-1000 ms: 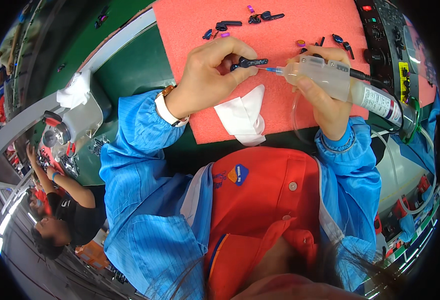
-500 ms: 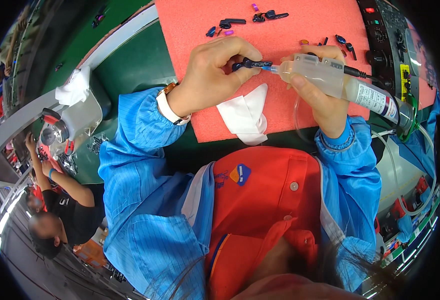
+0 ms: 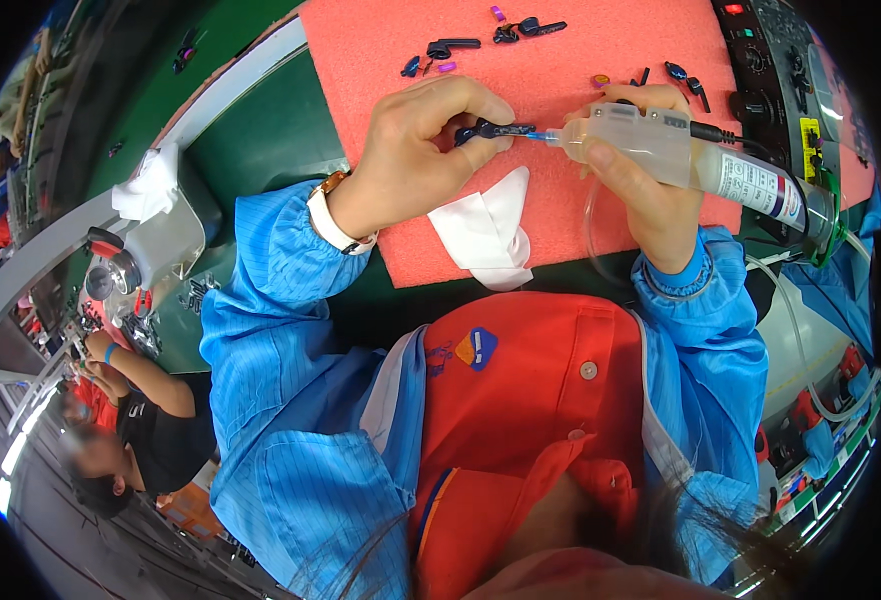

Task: Applying liquid sealant to electronic connectors using a precision dispenser tool on an assembly line.

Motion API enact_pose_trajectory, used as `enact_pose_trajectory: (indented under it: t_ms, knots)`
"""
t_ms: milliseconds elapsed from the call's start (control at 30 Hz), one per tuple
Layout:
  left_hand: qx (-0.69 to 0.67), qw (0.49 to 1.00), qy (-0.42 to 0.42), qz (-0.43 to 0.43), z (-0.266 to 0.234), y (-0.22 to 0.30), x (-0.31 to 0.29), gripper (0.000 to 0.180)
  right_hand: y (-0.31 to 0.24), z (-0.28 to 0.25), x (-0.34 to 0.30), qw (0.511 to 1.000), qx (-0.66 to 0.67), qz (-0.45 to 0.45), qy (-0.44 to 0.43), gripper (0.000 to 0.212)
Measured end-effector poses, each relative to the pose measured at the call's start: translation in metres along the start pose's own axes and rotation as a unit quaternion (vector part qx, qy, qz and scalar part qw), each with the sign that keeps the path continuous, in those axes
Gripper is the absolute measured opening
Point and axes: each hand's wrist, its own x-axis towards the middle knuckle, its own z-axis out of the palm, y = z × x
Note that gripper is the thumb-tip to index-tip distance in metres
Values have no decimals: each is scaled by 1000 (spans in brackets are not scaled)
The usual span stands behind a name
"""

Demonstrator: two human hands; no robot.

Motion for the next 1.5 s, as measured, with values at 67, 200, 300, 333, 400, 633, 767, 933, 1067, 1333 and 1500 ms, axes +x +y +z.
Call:
enact_pose_trajectory:
  t_ms: [67,200,300,333,400,633,767,933,1067,1333,1500]
  knots:
    - [1,1000,0,1,0,0,0,16,-1,-1,0,1000,0,6,0,38]
    - [4,1000,-5,7,0,-1,0,17,-2,0,0,996,60,41,48,22]
    - [-1,1000,-1,11,0,-2,0,18,-6,1,1,994,78,56,52,21]
    - [-1,1000,-3,11,1,-2,0,18,-6,1,0,993,87,63,54,21]
    - [3,1000,-4,8,0,-1,0,18,-5,0,0,993,90,60,55,22]
    - [-2,1000,-5,2,0,0,0,18,-5,-2,-2,994,80,43,64,21]
    - [-1,1000,-7,8,1,0,0,18,-8,-5,-2,999,23,19,39,39]
    - [12,1000,-28,5,-2,3,0,20,-7,-8,-3,999,-22,7,35,32]
    - [21,1000,-10,19,1,4,3,19,-6,-6,-2,998,-22,-21,47,21]
    - [205,972,115,-8,-42,11,25,15,-8,-8,3,988,135,17,71,36]
    - [323,919,225,13,-88,-33,75,22,-10,-5,4,988,120,49,78,38]
